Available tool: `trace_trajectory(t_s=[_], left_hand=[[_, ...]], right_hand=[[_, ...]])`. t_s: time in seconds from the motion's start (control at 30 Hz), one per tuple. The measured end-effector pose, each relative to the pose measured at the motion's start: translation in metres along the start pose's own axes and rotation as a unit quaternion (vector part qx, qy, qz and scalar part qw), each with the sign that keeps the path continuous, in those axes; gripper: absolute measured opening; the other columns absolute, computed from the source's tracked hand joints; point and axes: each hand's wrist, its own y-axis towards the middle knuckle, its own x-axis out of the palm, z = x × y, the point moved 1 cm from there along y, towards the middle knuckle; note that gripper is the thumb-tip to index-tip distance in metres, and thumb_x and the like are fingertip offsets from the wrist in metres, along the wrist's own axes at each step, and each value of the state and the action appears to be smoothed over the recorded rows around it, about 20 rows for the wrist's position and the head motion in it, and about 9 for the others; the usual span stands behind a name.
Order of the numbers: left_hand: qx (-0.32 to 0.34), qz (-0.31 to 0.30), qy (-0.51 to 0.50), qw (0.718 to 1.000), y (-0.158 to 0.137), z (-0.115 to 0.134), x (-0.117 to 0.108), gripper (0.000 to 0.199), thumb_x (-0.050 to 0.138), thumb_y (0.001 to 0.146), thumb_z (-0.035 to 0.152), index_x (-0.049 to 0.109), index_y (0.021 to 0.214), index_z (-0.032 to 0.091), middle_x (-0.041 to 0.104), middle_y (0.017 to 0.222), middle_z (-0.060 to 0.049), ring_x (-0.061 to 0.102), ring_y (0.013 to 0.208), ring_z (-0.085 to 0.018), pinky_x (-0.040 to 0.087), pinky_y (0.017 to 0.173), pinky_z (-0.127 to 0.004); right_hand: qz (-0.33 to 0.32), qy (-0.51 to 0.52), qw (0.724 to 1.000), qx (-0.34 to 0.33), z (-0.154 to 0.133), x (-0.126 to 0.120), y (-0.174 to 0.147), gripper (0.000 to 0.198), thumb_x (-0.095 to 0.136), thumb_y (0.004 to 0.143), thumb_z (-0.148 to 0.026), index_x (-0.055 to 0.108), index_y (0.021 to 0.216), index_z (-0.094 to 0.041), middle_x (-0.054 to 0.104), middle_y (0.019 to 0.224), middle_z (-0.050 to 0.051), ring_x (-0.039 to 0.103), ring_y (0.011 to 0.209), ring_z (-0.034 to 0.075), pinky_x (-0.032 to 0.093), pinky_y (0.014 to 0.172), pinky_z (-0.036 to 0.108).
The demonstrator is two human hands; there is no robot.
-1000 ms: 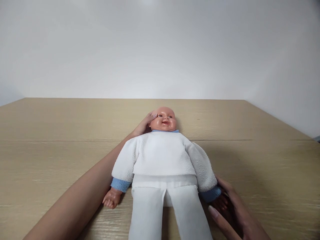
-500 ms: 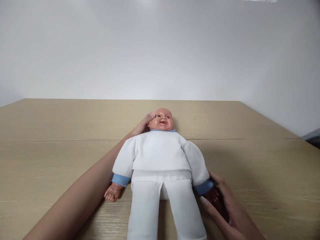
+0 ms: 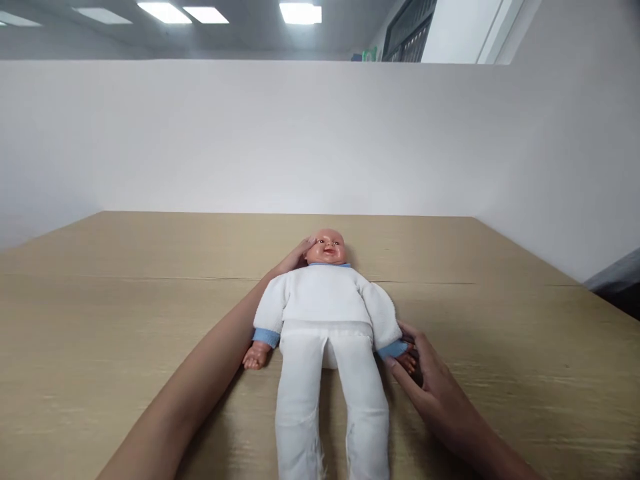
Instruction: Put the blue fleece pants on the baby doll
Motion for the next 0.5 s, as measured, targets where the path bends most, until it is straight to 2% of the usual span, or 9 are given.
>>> trace_trajectory(t_s=[0.07, 0.13, 0.23, 0.3, 0.4, 0.5], left_hand=[[0.004, 0.003, 0.005, 1.0, -0.004, 0.0, 0.0, 0.058, 0.075, 0.093, 0.058, 0.077, 0.133, 0.016, 0.076, 0.139, -0.018, 0.069, 0.136, -0.041, 0.045, 0.126, -0.052], [0.019, 0.036, 0.014, 0.999, -0.01, 0.001, -0.005, 0.056, 0.075, 0.092, 0.059, 0.079, 0.128, 0.016, 0.075, 0.14, -0.018, 0.066, 0.139, -0.041, 0.045, 0.126, -0.053], [0.055, 0.096, 0.029, 0.993, -0.026, 0.006, -0.018, 0.047, 0.083, 0.087, 0.051, 0.08, 0.122, 0.021, 0.073, 0.145, -0.015, 0.059, 0.148, -0.037, 0.044, 0.127, -0.047], [0.072, 0.11, 0.036, 0.991, -0.044, 0.011, -0.024, 0.048, 0.084, 0.087, 0.047, 0.077, 0.128, 0.024, 0.067, 0.155, -0.012, 0.054, 0.153, -0.032, 0.044, 0.128, -0.044], [0.071, 0.12, 0.067, 0.988, -0.079, 0.014, -0.028, 0.056, 0.078, 0.091, 0.051, 0.071, 0.14, 0.024, 0.057, 0.166, -0.012, 0.051, 0.156, -0.033, 0.043, 0.129, -0.048], [0.074, 0.156, 0.121, 0.977, -0.119, 0.011, -0.03, 0.059, 0.073, 0.095, 0.053, 0.067, 0.144, 0.02, 0.055, 0.167, -0.014, 0.048, 0.157, -0.033, 0.037, 0.132, -0.043]], right_hand=[[-0.001, -0.005, 1.0, -0.017, 0.005, -0.001, 0.005, 0.062, 0.068, 0.099, -0.048, 0.05, 0.154, -0.025, 0.071, 0.139, 0.016, 0.071, 0.126, 0.034, 0.057, 0.113, 0.053], [-0.001, -0.011, 0.999, -0.034, 0.008, -0.002, 0.01, 0.061, 0.067, 0.099, -0.047, 0.05, 0.152, -0.024, 0.07, 0.14, 0.016, 0.07, 0.126, 0.033, 0.056, 0.114, 0.052], [0.0, -0.014, 0.999, -0.051, 0.012, 0.0, 0.015, 0.058, 0.064, 0.101, -0.046, 0.049, 0.151, -0.022, 0.07, 0.14, 0.017, 0.07, 0.125, 0.031, 0.056, 0.114, 0.051], [0.009, -0.02, 0.998, -0.062, 0.015, 0.002, 0.018, 0.057, 0.064, 0.1, -0.045, 0.05, 0.15, -0.022, 0.07, 0.141, 0.017, 0.069, 0.127, 0.031, 0.055, 0.115, 0.052], [0.04, -0.042, 0.995, -0.076, 0.018, 0.007, 0.018, 0.057, 0.064, 0.098, -0.046, 0.052, 0.147, -0.021, 0.069, 0.14, 0.017, 0.067, 0.131, 0.033, 0.052, 0.117, 0.056], [0.071, -0.044, 0.994, -0.077, 0.017, 0.009, 0.009, 0.06, 0.064, 0.096, -0.047, 0.051, 0.148, -0.021, 0.064, 0.147, 0.018, 0.061, 0.141, 0.035, 0.046, 0.123, 0.059]])
